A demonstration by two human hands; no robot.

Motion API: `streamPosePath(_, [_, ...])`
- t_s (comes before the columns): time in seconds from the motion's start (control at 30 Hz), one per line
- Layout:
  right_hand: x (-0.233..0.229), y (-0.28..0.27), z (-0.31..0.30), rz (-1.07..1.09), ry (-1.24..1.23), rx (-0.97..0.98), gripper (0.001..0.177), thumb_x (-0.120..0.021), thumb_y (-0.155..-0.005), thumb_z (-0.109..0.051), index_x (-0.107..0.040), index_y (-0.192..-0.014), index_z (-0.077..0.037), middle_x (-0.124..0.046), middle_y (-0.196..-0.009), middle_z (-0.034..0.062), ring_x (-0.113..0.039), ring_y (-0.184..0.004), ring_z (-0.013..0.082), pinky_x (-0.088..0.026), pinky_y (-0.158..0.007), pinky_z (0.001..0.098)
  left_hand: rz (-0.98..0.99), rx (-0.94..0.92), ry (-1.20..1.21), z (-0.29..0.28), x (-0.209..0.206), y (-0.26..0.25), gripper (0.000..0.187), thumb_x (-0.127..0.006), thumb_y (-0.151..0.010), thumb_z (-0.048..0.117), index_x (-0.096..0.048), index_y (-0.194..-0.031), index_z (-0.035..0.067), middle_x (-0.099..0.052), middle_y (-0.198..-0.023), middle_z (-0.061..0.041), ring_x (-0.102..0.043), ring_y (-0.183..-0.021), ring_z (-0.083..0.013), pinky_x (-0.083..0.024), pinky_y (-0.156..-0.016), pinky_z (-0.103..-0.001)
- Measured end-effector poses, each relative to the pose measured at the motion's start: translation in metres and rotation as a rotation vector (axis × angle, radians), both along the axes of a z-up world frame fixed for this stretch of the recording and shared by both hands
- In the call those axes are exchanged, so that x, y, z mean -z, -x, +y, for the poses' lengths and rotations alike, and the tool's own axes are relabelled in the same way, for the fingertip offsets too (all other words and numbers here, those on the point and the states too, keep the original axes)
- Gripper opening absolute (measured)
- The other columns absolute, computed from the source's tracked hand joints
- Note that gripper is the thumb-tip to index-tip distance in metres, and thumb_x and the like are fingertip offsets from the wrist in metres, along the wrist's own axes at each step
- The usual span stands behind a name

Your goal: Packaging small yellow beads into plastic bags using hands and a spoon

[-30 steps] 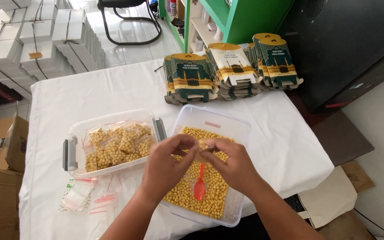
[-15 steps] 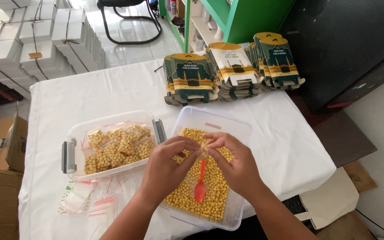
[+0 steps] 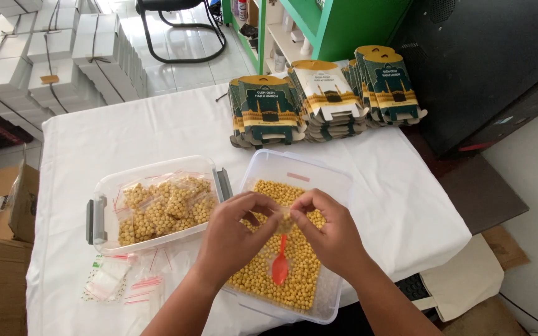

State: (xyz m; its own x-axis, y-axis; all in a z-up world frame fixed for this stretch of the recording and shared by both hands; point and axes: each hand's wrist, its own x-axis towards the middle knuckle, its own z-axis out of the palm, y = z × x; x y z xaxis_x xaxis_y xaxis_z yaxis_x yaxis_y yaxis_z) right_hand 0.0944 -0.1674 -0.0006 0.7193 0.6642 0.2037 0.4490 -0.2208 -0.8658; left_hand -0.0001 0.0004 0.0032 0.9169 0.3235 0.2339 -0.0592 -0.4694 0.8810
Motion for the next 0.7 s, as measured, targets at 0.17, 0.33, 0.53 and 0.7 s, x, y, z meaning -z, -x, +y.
streamPosePath(0.17, [-0.004, 0.003, 0.002, -0.042, 0.026, -0.026, 0.02, -0.06, -0.097, -0.03, -0.063, -0.086, -0.013, -0.063, -0.08, -0.0015, -0.059, -0.077, 0.0129, -0.049, -0.072, 0.0284, 0.002, 0.041, -0.072, 0.0, 0.002, -0.002, 0.008, -0.07, -0.089, 0.015, -0.077, -0.089, 0.011, -0.078, -0.084, 0.001, -0.07, -0.071, -0.0112, -0.059, -0.064, -0.025])
streamPosePath(0.33, [0.003, 0.002, 0.003, -0.176, 0.031, -0.083, 0.023, -0.057, -0.1, -0.032, -0.064, -0.085, -0.015, -0.063, -0.081, -0.0032, -0.057, -0.078, 0.0134, -0.045, -0.079, 0.0301, -0.021, 0.079, -0.137, 0.0, 0.002, 0.0, 0.012, -0.068, -0.092, 0.021, -0.074, -0.085, 0.013, -0.075, -0.081, 0.001, -0.069, -0.068, -0.0132, -0.056, -0.06, -0.028])
streamPosePath(0.53, [0.003, 0.002, 0.001, -0.172, 0.035, -0.067, 0.027, -0.057, -0.1, -0.036, -0.064, -0.084, -0.014, -0.063, -0.079, -0.0018, -0.057, -0.076, 0.0137, -0.046, -0.073, 0.029, -0.094, 0.096, -0.181, -0.001, 0.007, 0.0, 0.012, -0.065, -0.095, 0.017, -0.073, -0.091, 0.01, -0.077, -0.086, -0.002, -0.073, -0.072, -0.0152, -0.063, -0.065, -0.029])
streamPosePath(0.7, [0.007, -0.002, -0.002, -0.109, -0.04, 0.062, 0.023, -0.058, -0.098, -0.033, -0.066, -0.089, -0.013, -0.065, -0.082, 0.0009, -0.063, -0.08, 0.0141, -0.053, -0.075, 0.0279, -0.296, -0.238, -0.092, 0.015, 0.007, 0.005, 0.007, -0.066, -0.094, 0.01, -0.071, -0.09, 0.008, -0.074, -0.08, -0.003, -0.067, -0.069, -0.0112, -0.054, -0.061, -0.023])
